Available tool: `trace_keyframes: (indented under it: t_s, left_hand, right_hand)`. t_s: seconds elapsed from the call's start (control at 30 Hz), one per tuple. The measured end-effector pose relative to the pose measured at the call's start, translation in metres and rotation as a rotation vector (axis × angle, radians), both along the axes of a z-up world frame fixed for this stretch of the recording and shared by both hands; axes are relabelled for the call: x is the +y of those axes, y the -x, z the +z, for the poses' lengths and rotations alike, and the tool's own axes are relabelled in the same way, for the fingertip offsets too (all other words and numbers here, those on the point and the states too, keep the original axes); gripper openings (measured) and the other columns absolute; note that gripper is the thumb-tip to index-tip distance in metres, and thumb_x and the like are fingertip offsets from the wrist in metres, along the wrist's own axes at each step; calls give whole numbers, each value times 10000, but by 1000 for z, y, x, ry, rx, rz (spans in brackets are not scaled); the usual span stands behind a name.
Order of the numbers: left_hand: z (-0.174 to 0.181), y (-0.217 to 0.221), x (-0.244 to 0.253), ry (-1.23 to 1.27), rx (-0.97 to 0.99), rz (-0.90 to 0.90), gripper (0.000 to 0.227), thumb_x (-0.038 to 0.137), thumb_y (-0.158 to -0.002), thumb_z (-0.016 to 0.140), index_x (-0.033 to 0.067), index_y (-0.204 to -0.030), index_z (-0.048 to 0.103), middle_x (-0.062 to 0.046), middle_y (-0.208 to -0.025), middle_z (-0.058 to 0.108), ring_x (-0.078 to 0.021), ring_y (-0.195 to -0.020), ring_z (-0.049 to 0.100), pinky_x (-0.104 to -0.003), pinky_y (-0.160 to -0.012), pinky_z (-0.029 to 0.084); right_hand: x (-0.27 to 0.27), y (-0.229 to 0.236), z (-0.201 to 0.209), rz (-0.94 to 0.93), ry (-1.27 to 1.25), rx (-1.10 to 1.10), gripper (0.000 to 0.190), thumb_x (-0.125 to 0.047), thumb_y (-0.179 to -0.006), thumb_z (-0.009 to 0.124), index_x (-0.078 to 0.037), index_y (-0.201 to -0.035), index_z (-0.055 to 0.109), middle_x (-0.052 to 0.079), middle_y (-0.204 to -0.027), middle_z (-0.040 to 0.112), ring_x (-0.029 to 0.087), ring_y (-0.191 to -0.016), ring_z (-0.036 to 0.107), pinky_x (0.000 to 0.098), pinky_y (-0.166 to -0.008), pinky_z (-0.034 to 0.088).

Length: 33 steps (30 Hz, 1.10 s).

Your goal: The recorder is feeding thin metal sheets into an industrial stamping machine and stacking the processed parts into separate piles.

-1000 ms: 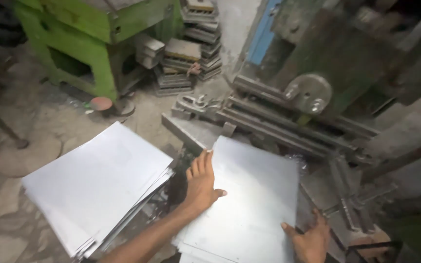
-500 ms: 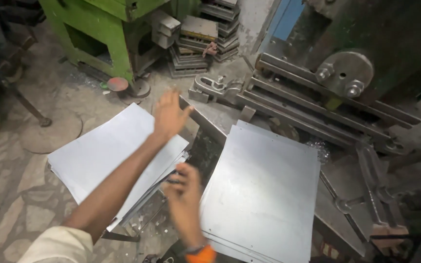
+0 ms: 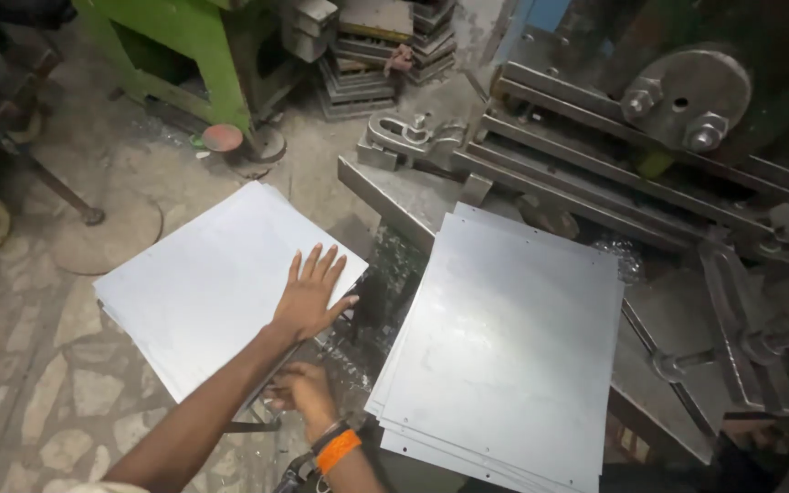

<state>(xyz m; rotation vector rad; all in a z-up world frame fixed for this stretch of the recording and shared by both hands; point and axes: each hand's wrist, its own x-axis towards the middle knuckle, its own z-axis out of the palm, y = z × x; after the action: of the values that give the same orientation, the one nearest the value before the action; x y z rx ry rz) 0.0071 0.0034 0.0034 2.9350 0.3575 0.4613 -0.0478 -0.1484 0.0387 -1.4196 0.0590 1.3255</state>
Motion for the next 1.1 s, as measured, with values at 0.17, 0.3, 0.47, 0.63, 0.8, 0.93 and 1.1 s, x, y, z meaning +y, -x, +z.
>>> trace_keyframes:
  t_s: [0.17,0.3,0.47,0.63,0.8,0.93,1.1]
  left_hand:
    - [36,-43,2,-43,7,-43,571,480,-951,522,46,-1319,563,-149,-1305,541,-318,-1253,460,-537,-1165,262]
    - [34,-72,11,-92,12,-116,362,316,-789,702,30,-1010,726,-135,-1081,641,-311,-1045,577,-446,-973,422]
    - [50,-81,12,-209,144,-170,360,286,-685,696,4,-905,739,-164,-1068,715,-334,-956,662,-450,-994,457]
    - [72,-78,7,-263,126,-213,345,253,-586,649,-1,-805,732,-174,-1021,720,-351,-889,659,-451,-993,418]
    - [110,-37,-5,123,-61,-106,525,511,-930,574,119,-1271,653,-123,-1267,653,-273,-1225,563,-528,-1134,307]
    - [67,35,27,11,-217,135,506,357,-951,587,23,-1331,595,-171,-1412,569,-301,-1361,481,-496,-1174,274]
    - [-12,110,49,163,31,425,890,637,-989,287,-25,-1581,232,-254,-1669,185,-419,-1567,73,-623,-1214,27]
  right_hand:
    - [7,8,-23,61,-54,-113,60,-23,-964,604,20,-1003,620,95,-763,681,144,-599,697,184,-448,520]
    - [14,9,-52,-44,-133,-70,110,28,-954,631,-9,-880,559,93,-695,638,165,-540,675,207,-400,469]
    - [8,8,-32,1,-121,-95,17,24,-937,593,16,-925,603,113,-742,686,151,-546,664,203,-443,501]
    - [5,7,-20,7,-85,-71,82,24,-907,607,12,-987,594,103,-764,668,132,-548,632,198,-428,448]
    - [-2,11,-7,-46,137,-5,722,-223,-797,806,-73,-1400,438,135,-1223,605,245,-1017,679,217,-584,636]
    - [0,13,-11,-5,-60,114,352,-179,-876,683,-32,-1193,642,136,-1208,663,277,-1170,607,260,-678,564]
    - [10,14,40,-161,-82,-3,612,-114,-726,671,-62,-1322,537,87,-1197,628,189,-1087,583,316,-926,456]
